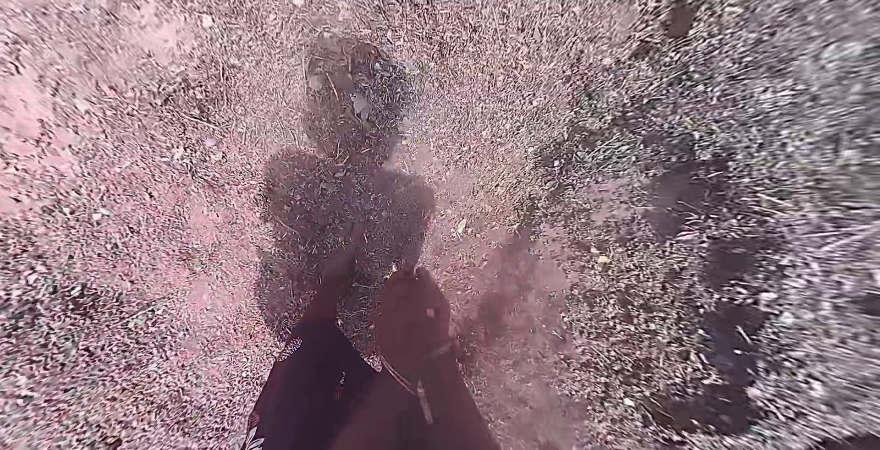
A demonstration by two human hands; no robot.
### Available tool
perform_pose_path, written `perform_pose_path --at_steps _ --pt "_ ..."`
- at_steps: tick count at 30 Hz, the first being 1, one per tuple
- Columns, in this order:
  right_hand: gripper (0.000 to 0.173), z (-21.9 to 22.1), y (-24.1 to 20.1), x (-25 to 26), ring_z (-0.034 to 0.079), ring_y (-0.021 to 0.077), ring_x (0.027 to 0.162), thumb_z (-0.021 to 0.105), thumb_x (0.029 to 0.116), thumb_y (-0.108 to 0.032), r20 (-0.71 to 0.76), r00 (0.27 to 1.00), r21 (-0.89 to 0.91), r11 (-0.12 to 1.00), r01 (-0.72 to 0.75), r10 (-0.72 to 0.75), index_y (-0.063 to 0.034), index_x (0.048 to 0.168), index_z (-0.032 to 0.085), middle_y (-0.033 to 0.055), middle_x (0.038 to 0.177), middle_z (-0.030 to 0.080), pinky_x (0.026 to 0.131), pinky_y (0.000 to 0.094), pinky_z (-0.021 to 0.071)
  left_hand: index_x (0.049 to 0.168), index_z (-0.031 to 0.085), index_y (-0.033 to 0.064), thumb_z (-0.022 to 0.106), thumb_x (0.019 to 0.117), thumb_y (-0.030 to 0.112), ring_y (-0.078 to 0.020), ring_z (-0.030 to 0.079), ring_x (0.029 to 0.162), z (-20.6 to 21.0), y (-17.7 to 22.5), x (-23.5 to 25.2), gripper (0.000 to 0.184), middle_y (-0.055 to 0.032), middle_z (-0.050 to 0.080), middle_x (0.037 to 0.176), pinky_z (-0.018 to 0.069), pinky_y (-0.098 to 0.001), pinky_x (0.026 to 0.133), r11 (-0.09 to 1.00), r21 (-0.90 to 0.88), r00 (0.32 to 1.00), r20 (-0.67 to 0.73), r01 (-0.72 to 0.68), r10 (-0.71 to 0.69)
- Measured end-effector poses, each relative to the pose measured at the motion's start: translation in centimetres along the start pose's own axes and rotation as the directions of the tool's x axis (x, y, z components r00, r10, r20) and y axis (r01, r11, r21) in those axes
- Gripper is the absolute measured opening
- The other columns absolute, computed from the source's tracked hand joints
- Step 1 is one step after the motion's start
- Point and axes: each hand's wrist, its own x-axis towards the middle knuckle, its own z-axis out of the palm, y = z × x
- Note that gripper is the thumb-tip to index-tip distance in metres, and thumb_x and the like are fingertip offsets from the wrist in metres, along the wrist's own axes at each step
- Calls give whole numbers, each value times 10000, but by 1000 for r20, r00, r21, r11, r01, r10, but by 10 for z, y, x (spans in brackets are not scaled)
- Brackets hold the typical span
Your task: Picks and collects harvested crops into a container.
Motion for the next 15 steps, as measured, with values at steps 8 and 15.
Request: perform_pose_path --at_steps 8,15 --pt "189 7 -17 21 716 112 831 612 954 -318 99 992 63 994 -85 79 -160 938 713 -13 865 728 817 335 599 1118 756 121 496 1045 342 -425 531 1334 -2 34 19 349 -188 672 1302 322 -661 1131 956 265 973 220 -129 70" --pt "313 70 1 -2 690 108 768 347 1098 -236 -356 928 197 963 184 -104 -58 987 580 30 845 674 735 251 589 1111 734 13 406 1052 322 -444 603 1219 -20 57 47 454 -273 671 1226 401 -596 1092 946 216 943 279 -243 179"
